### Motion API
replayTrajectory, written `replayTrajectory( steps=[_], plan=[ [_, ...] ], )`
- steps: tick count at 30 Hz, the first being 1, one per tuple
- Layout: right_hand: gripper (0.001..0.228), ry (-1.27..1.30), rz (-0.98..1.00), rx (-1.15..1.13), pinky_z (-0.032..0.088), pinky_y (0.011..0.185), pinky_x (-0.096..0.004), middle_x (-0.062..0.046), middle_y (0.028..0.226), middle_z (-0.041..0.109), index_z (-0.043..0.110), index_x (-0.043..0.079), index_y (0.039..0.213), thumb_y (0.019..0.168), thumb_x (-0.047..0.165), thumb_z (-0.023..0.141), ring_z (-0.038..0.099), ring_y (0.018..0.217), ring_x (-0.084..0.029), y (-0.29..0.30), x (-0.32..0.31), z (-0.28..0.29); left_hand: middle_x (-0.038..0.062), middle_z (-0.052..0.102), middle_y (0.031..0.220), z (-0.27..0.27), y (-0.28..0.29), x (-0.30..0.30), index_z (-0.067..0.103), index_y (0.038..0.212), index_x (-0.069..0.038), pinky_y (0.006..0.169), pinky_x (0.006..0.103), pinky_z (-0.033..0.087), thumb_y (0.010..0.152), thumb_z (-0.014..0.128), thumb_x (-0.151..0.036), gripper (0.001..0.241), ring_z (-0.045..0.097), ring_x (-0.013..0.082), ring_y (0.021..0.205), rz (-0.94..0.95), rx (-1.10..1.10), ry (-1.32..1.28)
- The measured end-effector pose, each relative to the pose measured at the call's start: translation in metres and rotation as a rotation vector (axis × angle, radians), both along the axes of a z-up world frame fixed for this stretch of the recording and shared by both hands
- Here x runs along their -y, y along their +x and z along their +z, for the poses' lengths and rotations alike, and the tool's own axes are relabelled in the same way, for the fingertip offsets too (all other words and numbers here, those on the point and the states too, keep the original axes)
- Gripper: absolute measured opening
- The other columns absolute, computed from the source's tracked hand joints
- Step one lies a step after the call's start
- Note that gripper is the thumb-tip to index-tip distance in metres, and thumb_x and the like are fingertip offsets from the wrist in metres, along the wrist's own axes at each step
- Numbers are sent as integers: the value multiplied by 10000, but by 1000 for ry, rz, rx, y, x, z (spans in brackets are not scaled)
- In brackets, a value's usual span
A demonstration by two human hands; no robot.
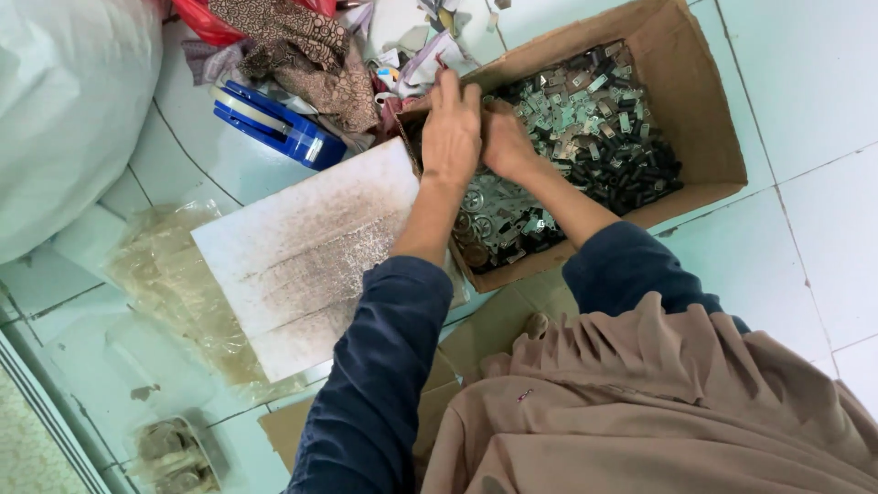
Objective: The person wipes their hands with a cloth, then picks up small metal discs from a cardboard box and arranges them onto a white template board, occasionally placing them into plastic bags.
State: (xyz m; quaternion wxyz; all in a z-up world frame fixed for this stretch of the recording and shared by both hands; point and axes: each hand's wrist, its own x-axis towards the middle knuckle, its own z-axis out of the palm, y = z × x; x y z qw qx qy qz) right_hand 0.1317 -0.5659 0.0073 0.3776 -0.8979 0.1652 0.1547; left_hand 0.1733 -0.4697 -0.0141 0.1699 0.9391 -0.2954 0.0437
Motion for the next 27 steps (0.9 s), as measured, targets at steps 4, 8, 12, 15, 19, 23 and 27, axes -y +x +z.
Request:
replayTrajectory(
  steps=[4,8,12,15,19,23,27],
  plan=[
    [162,-199,123,290,578,770,-489,-245,1179,577,625,10,1144,1008,96,604,551,1018,-429,2,12,-82,105,506,1081,-40,-8,-5,638,1002,-85,654,329,611,899,660,-17,125,610,253,908,3,375,87],
    [369,-451,304,404,473,884,-544,-154,1379,437,612,98,1340,978,161,642,415,1197,-378,-6,8,-89,159,548,900,-139,0,-9,685,927,-13,538,406,437,880,546,-79,161,577,321,769,222,538,185],
    [355,-475,345,327,438,936,-536,-123,1465,383,637,142,1300,947,129,610,324,1331,-373,-7,7,-98,112,568,968,-111,-10,-10,632,1017,-90,690,433,397,899,567,-138,143,506,324,958,74,161,487],
    [267,-442,336,367,432,944,-561,-124,1463,398,659,94,1190,926,107,621,322,1334,-390,-11,9,-111,95,543,876,-123,-11,-10,627,943,-104,658,461,379,880,563,-131,94,538,301,781,106,216,386],
    [316,-345,254,370,457,855,-536,-104,1319,504,674,79,1147,832,96,653,411,1226,-381,-15,22,-130,70,486,725,-89,-14,-14,608,801,-94,493,420,370,794,621,-65,32,536,274,619,72,333,318],
    [271,-230,207,332,455,856,-575,-150,1134,606,708,72,1092,857,206,723,517,1124,-420,-24,26,-78,68,581,755,-78,-15,-17,694,770,-93,531,381,510,787,702,-35,61,646,242,688,-14,127,284],
    [246,81,89,287,509,814,-494,-80,1022,729,743,133,1096,895,264,797,657,1015,-364,-29,34,-60,105,571,659,-42,5,-25,675,738,-25,505,399,575,815,670,29,95,675,291,613,20,-90,114]
  ],
)
